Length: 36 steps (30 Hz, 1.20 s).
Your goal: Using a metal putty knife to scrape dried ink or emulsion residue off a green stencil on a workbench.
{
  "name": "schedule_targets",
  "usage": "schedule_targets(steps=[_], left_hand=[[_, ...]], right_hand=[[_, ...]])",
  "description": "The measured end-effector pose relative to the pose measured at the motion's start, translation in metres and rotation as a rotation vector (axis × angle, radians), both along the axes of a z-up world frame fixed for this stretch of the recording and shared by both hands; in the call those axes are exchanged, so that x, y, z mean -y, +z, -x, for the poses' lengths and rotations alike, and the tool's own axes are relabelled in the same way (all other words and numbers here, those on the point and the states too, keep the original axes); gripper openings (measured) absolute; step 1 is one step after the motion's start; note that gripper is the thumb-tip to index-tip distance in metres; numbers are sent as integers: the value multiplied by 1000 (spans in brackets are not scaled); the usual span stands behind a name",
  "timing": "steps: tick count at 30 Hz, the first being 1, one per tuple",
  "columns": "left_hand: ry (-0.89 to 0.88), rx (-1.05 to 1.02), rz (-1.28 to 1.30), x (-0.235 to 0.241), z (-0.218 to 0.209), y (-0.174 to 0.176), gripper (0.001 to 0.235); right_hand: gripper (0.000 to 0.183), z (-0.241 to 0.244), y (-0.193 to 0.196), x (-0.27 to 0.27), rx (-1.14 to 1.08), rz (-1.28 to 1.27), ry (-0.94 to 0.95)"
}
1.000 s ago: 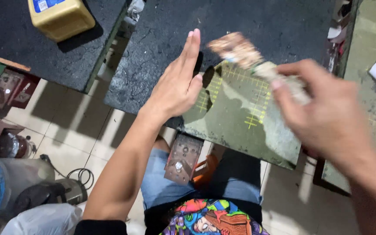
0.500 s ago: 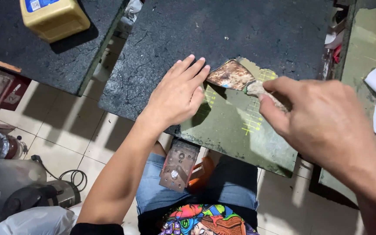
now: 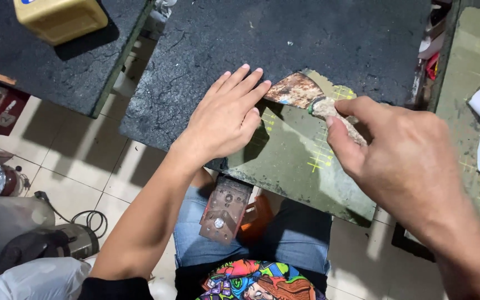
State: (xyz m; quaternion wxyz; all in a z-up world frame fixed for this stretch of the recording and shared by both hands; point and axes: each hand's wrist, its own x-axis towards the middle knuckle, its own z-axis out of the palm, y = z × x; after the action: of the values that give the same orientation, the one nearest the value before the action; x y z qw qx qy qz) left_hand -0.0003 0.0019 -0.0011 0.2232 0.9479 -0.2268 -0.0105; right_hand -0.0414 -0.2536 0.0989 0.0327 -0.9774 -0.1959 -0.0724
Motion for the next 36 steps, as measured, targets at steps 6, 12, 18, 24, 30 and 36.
schedule_targets(steps=[6,12,18,24,30,36], left_hand=[[9,-32,4,0,1,3,59],[10,-33,-7,1,1,6,58],[-7,13,-42,0,0,2,58],[-5,23,-73,1,1,-3,60],[10,-8,-16,4,6,8,62],[16,10,144,0,14,4,74]], right_hand=[[34,6,-7,1,-3,-131,41],[27,13,-28,8,52,-187,63],[26,15,-34,11,68,-247,106],[25,18,-55,17,117,-284,97],[21,19,-35,13,-61,-405,-18],[31,24,-14,1,-318,-446,-231]])
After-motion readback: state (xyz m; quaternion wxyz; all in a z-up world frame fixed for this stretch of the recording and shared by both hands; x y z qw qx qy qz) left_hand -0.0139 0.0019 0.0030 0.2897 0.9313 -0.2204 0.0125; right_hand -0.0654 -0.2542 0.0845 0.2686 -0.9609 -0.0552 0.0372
